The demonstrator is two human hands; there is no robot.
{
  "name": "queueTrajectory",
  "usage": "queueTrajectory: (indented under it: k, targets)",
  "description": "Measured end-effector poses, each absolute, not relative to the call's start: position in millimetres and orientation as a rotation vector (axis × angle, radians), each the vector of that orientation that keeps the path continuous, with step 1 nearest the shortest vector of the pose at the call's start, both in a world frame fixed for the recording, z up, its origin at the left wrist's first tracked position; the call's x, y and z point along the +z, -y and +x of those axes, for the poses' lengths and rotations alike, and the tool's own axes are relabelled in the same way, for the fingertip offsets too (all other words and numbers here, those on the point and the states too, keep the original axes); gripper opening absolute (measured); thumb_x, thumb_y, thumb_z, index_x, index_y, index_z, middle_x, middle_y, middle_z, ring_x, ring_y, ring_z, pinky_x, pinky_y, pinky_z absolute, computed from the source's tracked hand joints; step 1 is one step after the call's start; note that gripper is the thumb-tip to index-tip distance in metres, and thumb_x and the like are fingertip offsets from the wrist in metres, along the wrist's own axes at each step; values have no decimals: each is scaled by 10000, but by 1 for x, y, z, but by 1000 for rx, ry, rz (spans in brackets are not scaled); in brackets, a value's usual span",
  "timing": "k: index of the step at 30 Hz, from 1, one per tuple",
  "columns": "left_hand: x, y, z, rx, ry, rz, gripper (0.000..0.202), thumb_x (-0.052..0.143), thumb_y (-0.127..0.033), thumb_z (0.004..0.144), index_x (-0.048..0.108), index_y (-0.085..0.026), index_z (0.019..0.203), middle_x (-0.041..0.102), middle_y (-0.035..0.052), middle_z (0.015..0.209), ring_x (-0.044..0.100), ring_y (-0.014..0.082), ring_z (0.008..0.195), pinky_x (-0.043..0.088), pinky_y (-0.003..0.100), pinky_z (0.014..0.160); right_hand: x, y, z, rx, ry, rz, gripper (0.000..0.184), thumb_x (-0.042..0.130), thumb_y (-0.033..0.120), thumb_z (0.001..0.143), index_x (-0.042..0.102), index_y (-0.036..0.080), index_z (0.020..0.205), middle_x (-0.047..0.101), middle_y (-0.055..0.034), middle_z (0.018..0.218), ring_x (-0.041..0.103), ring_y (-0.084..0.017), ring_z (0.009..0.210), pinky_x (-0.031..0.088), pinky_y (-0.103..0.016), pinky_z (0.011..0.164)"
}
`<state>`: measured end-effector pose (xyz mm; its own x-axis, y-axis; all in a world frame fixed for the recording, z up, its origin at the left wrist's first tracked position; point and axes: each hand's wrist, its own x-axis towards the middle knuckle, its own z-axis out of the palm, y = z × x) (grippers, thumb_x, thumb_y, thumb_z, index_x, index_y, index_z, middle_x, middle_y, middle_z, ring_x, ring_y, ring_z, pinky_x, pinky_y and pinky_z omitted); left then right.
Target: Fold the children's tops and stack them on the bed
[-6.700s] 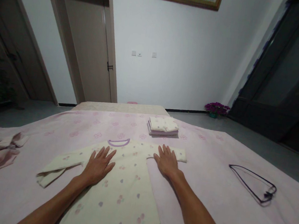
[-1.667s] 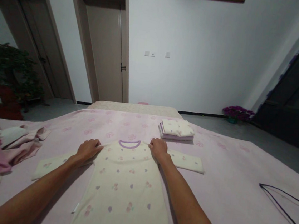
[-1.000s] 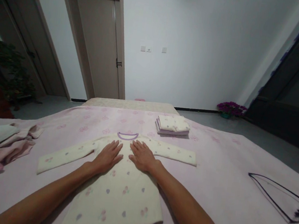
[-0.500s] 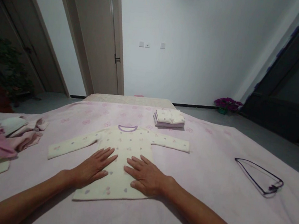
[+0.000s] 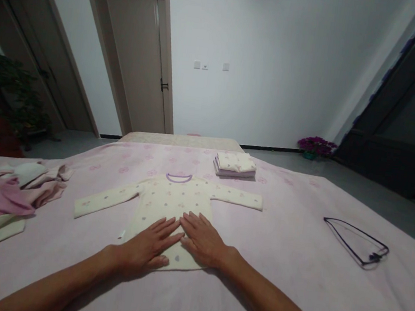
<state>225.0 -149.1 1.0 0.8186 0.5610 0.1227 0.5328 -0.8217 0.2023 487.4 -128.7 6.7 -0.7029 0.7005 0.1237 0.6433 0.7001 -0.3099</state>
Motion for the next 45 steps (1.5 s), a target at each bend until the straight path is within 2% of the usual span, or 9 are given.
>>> queueTrajectory:
  k: [7, 9, 12, 14, 20, 28, 34, 40, 45]
  targets:
    - [25, 188, 207, 215, -613, 2731, 732, 476, -582, 956, 214, -289, 1574, 137, 118, 1641, 140, 350, 1504, 156, 583, 1205, 23, 117, 487, 308, 2520, -1247, 420, 378, 338, 1005, 629, 193, 1309, 611, -107, 1370, 544, -239, 1284, 391, -431, 1122]
    - [27, 188, 205, 315, -572, 2625, 585, 429, -520, 996, 343, -293, 1528, 316, 105, 1598, 264, 301, 1483, 202, 537, 1210, 29, 108, 473, 265, 2524, -1291, 447, 387, 328, 997, 575, 162, 1367, 548, -138, 1433, 485, -265, 1343, 361, -457, 1142]
    - [23, 175, 201, 619, -726, 2351, 424, 332, -435, 1042, 614, -251, 1300, 654, 96, 1320, 595, 208, 1246, 447, 376, 1097, 35, 98, 444, 222, 2606, -1262, 536, 382, 350, 1003, 428, 118, 1484, 366, -163, 1562, 300, -292, 1463, 248, -487, 1198]
    - [17, 158, 193, 818, -998, 2217, 420, 349, -433, 1036, 680, -217, 1178, 718, 96, 1187, 674, 193, 1102, 528, 330, 995, 35, 95, 425, 225, 2648, -1225, 571, 364, 378, 1012, 360, 118, 1521, 286, -158, 1600, 219, -303, 1492, 197, -503, 1209]
    - [-11, 94, 141, 922, -1650, 2274, 479, 373, -472, 999, 605, -207, 1323, 587, 129, 1402, 509, 295, 1336, 369, 540, 1147, 16, 94, 399, 289, 2706, -1234, 604, 333, 478, 1018, 322, 184, 1546, 231, -130, 1625, 163, -309, 1505, 116, -531, 1212]
    - [-2, 25, 145, 600, -1871, 2385, 542, 251, -423, 1036, 510, -141, 1420, 533, 130, 1459, 493, 243, 1354, 380, 393, 1152, 7, 94, 399, 276, 2679, -1242, 601, 339, 485, 1014, 321, 206, 1547, 225, -112, 1630, 146, -286, 1510, 92, -528, 1214]
    - [-11, -22, 187, 425, -1794, 2482, 530, 322, -441, 1031, 469, -144, 1444, 446, 154, 1522, 388, 259, 1429, 325, 423, 1167, 10, 95, 401, 280, 2655, -1227, 586, 352, 473, 1011, 348, 205, 1533, 246, -115, 1623, 166, -274, 1507, 96, -510, 1218]
    - [-27, -39, 189, 268, -1895, 2475, 670, 352, -544, 996, 335, -139, 1530, 270, 217, 1596, 211, 364, 1491, 228, 565, 1155, 8, 95, 402, 274, 2623, -1215, 579, 380, 480, 1003, 358, 230, 1525, 269, -90, 1620, 191, -273, 1500, 118, -501, 1218]
    - [-25, -51, 177, 148, -1936, 2451, 718, 325, -622, 971, 287, -210, 1558, 243, 180, 1612, 194, 345, 1500, 223, 527, 1156, 9, 94, 404, 294, 2617, -1214, 579, 392, 486, 998, 365, 235, 1519, 286, -85, 1615, 205, -269, 1496, 113, -495, 1222]
